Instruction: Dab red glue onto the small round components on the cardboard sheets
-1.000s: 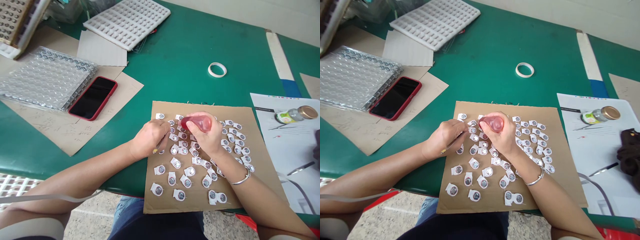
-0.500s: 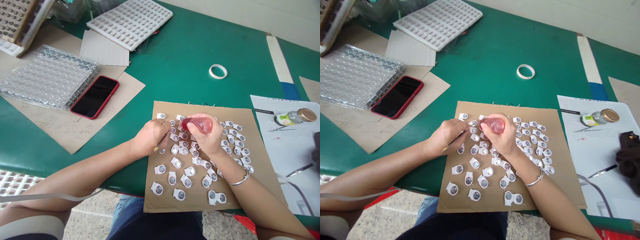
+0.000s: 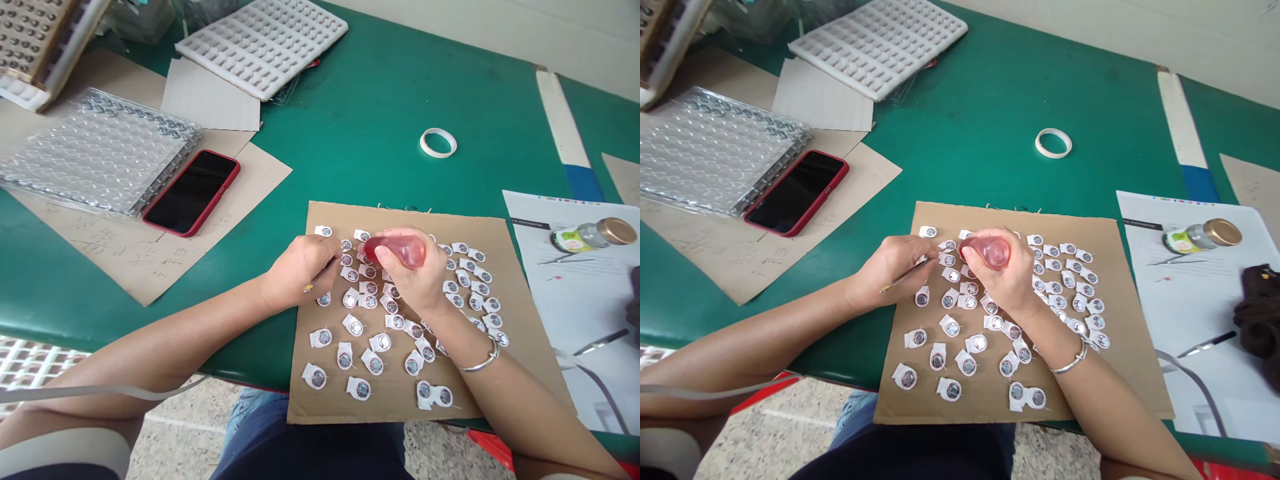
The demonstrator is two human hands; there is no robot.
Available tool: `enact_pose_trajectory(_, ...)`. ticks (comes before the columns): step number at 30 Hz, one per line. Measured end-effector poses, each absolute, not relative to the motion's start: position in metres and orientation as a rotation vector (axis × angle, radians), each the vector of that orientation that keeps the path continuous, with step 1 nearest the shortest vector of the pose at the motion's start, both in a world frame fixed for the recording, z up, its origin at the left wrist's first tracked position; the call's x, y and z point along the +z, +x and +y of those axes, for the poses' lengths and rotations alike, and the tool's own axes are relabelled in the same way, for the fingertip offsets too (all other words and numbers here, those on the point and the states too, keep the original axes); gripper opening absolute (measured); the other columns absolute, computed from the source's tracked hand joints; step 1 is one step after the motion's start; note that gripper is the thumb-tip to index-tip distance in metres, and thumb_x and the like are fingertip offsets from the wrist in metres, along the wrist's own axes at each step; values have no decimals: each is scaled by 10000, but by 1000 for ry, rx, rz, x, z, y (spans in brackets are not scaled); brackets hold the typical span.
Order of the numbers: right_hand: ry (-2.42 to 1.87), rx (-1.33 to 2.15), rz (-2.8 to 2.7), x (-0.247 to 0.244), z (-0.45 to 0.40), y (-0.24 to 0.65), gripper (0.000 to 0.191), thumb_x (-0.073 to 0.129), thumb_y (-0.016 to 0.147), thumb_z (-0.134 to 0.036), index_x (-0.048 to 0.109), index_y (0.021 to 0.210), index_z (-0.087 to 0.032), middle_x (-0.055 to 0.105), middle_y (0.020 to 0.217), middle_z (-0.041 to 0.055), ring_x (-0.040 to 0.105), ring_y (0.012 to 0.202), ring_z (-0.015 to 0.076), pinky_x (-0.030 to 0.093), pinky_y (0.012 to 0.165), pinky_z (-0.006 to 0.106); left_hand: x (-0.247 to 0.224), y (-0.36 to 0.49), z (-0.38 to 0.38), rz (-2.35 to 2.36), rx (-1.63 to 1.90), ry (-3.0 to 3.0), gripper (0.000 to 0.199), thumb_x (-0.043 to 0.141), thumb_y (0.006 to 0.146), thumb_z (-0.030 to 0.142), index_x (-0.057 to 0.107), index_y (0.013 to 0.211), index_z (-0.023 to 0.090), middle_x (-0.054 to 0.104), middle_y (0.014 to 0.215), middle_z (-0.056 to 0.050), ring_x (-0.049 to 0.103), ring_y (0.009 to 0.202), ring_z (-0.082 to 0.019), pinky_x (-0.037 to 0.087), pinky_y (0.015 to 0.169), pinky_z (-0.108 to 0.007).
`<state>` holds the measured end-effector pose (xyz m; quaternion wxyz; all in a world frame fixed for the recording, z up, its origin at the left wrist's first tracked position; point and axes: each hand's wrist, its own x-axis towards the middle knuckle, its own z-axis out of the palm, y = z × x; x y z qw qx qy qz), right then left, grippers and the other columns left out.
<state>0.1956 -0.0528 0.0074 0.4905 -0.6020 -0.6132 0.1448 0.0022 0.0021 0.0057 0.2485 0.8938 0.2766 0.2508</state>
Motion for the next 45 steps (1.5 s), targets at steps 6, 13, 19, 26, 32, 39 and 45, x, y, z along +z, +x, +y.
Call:
enact_pose_trajectory(6, -1443, 376, -1497, 8, -53, 196, 215, 688, 700, -271, 602, 888, -214, 683, 869, 23, 649, 834, 154, 521, 758, 310, 8, 1, 8, 825, 669, 2321, 109, 513, 703, 62, 583, 688, 144, 577, 590, 18, 506, 510, -85, 355, 493, -201)
enact_pose_trajectory(13, -1419, 399, -1515, 8, -54, 195, 196, 679, 714, -248, 603, 890, -210, 679, 873, 15, 645, 839, 142, 519, 766, 298, 7, 0, 13, 850, 679, 2215, 92, 549, 698, 63, 594, 680, 141, 565, 570, 40, 476, 489, -59, 336, 478, -176)
enact_pose_trajectory(19, -1380, 428, -1507, 7, -54, 194, 206, 676, 715, -219, 597, 904, -201, 675, 882, 16, 644, 850, 138, 523, 772, 293, 7, 0, 12, 868, 680, 2187, 88, 556, 699, 67, 602, 680, 140, 564, 573, 36, 469, 490, -57, 338, 485, -174)
enact_pose_trajectory(26, -1373, 399, -1513, 7, -54, 195, 211, 676, 713, -213, 594, 908, -200, 673, 887, 20, 647, 853, 146, 522, 780, 310, 9, 1, 12, 887, 651, 2153, 83, 555, 699, 81, 611, 677, 138, 583, 585, 27, 462, 484, -60, 331, 470, -172)
enact_pose_trajectory(32, -1380, 399, -1527, 7, -54, 194, 208, 674, 716, -219, 593, 906, -204, 673, 880, 14, 647, 851, 142, 526, 766, 298, 10, 1, 12, 920, 643, 2127, 74, 565, 695, 84, 618, 681, 135, 587, 583, 31, 458, 477, -53, 331, 470, -169)
enact_pose_trajectory(39, -1375, 390, -1540, 7, -54, 194, 215, 671, 722, -218, 588, 921, -214, 673, 890, 10, 647, 861, 144, 529, 776, 306, 6, 1, 13, 938, 637, 2118, 58, 576, 706, 114, 621, 680, 141, 586, 558, 33, 448, 461, -54, 322, 455, -173)
enact_pose_trajectory(45, -1358, 398, -1537, 6, -54, 193, 214, 671, 723, -218, 587, 920, -213, 671, 889, 12, 647, 855, 145, 532, 776, 310, 6, 1, 14, 926, 651, 2110, 64, 571, 713, 120, 622, 680, 141, 584, 556, 31, 454, 458, -57, 329, 454, -174)
